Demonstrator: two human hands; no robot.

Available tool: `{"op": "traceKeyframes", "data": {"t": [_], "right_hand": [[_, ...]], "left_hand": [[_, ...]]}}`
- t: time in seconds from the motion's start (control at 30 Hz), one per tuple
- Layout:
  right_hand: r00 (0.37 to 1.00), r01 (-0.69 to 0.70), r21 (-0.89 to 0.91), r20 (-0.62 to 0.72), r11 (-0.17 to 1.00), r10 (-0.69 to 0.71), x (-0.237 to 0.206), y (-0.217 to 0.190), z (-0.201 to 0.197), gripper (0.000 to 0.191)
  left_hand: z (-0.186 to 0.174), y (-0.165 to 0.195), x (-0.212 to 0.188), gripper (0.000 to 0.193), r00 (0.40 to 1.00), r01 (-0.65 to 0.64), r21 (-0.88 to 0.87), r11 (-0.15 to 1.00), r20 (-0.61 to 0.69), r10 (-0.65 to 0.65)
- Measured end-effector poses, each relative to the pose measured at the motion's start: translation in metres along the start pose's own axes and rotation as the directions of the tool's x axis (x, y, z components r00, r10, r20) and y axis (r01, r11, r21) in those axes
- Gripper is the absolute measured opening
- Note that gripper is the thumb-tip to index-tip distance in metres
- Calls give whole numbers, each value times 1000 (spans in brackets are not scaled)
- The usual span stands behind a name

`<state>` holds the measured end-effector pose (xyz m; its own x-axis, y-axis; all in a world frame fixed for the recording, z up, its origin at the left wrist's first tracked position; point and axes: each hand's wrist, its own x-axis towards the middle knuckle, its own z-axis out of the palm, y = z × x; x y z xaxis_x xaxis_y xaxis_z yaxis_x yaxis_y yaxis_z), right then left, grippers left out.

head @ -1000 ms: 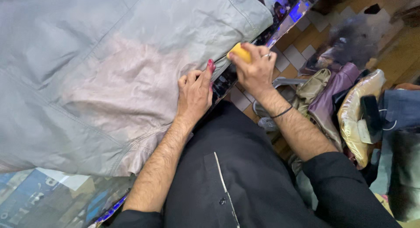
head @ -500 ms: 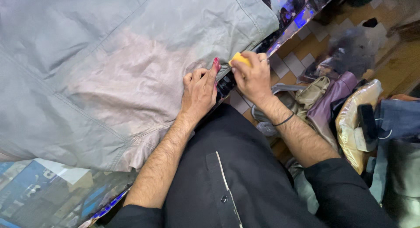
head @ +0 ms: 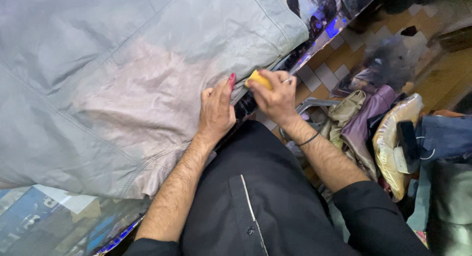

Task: The person scrubs a gray jacket laid on a glass table using a yellow sponge, working over the fabric surface and seams. They briefly pour liquid from a plastic bottle onto the sponge or fabric, then resume scrubbing different areas of the jacket.

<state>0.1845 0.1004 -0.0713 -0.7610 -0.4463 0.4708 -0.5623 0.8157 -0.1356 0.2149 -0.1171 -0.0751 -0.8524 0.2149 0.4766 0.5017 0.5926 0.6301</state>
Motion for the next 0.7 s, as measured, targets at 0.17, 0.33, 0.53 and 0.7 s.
{"op": "traceKeyframes", "data": {"t": [0.17,0.33,0.53,0.7], "right_hand": [[919,-346,-85,-230,934,319,22,53,3,19],[979,-142,18,-142,990,144,10,36,2,23],[949,-257,-39,-198,966,245,10,66,-6,27],[996,30,83,-88,996,-22,7,83,-7,30]], "left_hand": [[1,1,2,88,1000,15,-2,1000,10,-15],[0,1,6,86,1000,14,-3,1000,23,-14],[6,2,10,80,999,-33,6,999,19,33],[11,7,16,74,997,-79,46,996,12,79]]}}
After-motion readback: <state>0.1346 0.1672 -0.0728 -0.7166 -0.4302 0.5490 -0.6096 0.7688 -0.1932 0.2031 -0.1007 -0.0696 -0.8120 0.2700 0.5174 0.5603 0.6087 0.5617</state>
